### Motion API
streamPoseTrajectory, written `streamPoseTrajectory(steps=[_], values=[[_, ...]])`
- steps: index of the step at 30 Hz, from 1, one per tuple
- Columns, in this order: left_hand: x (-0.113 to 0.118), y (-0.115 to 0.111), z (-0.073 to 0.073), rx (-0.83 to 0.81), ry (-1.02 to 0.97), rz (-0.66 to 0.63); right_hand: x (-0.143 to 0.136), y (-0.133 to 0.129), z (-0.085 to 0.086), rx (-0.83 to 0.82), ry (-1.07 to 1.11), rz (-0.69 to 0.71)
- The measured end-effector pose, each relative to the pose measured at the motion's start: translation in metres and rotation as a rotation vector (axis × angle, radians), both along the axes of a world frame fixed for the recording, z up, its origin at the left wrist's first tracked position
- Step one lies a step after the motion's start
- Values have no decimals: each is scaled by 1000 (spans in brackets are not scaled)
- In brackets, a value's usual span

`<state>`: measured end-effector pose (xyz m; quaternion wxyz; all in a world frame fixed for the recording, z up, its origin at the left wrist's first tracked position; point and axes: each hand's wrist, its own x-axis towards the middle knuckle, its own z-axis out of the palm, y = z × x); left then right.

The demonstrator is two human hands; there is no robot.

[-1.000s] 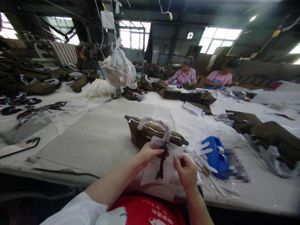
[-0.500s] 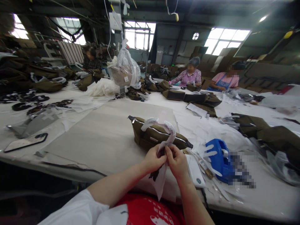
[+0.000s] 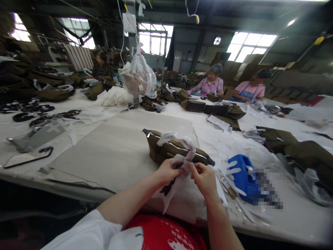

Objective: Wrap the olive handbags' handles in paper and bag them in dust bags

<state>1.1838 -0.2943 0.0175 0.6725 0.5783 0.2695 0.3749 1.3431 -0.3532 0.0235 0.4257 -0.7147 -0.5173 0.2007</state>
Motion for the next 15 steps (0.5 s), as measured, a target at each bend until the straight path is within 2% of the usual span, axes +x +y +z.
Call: streamPoseTrajectory(steps=[3, 5, 7, 10, 15], values=[[-3, 2, 3, 32, 46, -5, -3, 4, 4, -77, -57, 4], [-7, 2, 6, -13, 21, -52, -3, 4, 4, -87, -88, 29], [-10, 2, 10, -76, -8, -95, -1, 2, 0, -57, -8, 92], [-12, 2, 12, -127, -11, -93, 0, 2, -8, -10, 168, 173], [-9, 4, 7, -47, 17, -96, -5, 7, -13, -15, 25, 48]])
